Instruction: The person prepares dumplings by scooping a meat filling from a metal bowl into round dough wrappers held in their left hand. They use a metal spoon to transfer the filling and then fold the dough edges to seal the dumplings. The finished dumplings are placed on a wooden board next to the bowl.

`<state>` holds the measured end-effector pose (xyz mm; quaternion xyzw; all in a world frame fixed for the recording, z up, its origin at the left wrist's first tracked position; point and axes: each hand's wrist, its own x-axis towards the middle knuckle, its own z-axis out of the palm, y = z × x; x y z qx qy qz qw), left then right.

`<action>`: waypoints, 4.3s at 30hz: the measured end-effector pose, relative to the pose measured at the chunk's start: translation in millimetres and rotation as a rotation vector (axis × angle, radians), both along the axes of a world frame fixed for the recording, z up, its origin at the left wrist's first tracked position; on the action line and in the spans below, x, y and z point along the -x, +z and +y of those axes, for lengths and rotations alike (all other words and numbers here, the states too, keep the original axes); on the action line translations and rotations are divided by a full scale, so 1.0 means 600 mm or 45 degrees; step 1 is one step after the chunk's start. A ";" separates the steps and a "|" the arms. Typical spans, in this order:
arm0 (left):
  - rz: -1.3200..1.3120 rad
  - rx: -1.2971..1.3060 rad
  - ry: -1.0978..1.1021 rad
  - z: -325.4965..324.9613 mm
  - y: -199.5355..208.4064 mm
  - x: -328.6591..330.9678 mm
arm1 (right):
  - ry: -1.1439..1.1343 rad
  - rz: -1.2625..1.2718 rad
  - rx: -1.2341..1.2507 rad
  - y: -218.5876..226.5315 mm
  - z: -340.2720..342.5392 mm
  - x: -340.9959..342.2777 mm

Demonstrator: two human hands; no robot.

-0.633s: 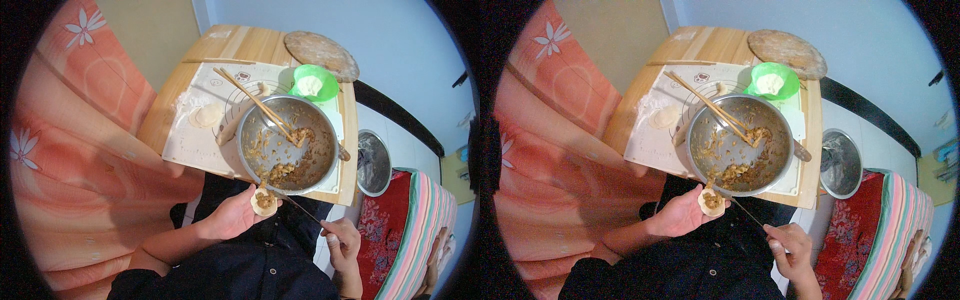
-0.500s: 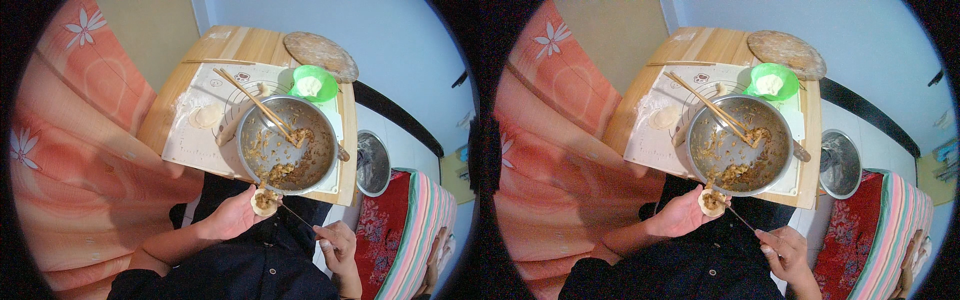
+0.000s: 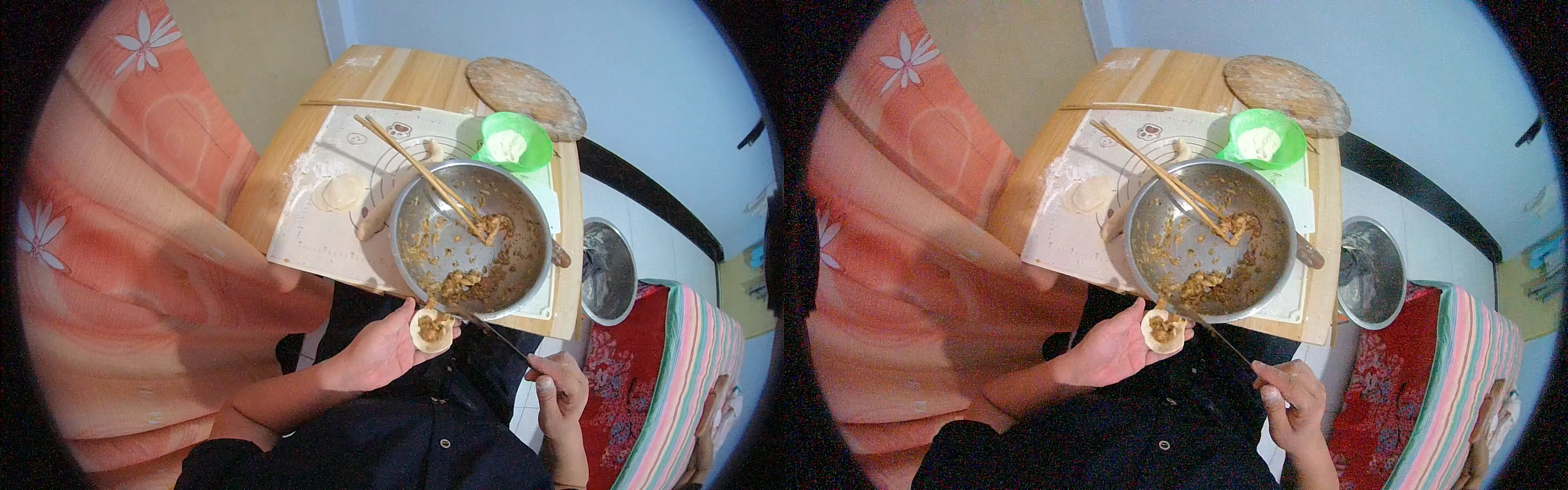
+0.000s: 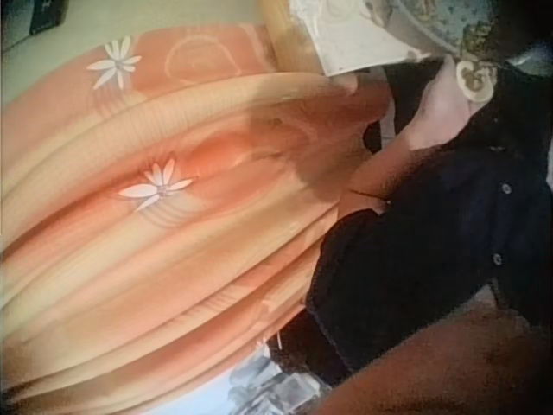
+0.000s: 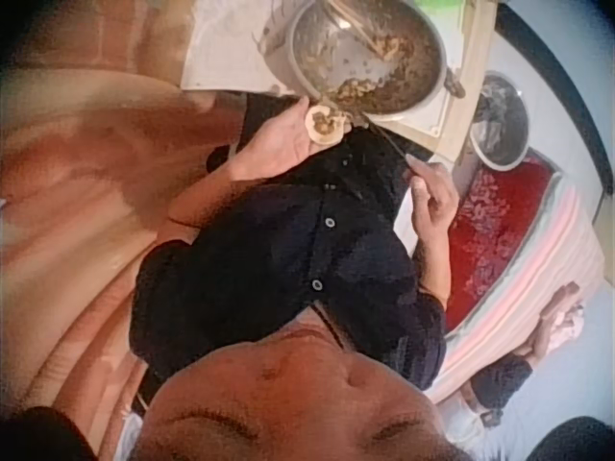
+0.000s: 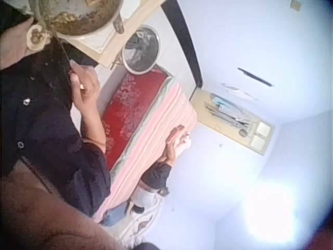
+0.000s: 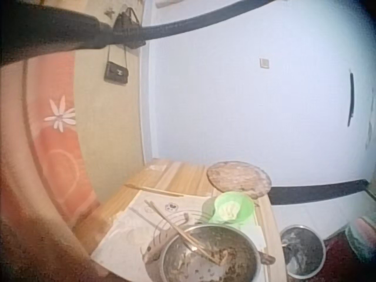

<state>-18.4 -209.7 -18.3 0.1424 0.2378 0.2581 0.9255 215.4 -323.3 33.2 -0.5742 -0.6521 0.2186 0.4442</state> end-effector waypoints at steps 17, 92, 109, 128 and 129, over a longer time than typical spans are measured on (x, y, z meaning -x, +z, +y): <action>-0.022 -0.006 -0.026 0.002 0.002 0.000 | 0.039 -0.079 -0.081 -0.008 0.001 0.000; 0.337 -0.210 -0.085 0.003 -0.004 -0.006 | 0.053 -0.123 -0.123 -0.014 0.022 0.012; 0.493 -0.233 -0.084 0.011 -0.010 -0.021 | 0.112 -0.238 -0.138 -0.002 0.031 0.017; 0.512 -0.250 -0.137 0.018 -0.021 -0.022 | 0.161 -0.253 -0.129 0.004 0.043 0.021; 0.522 -0.253 -0.154 0.019 -0.022 -0.022 | 0.159 -0.246 -0.130 0.002 0.044 0.021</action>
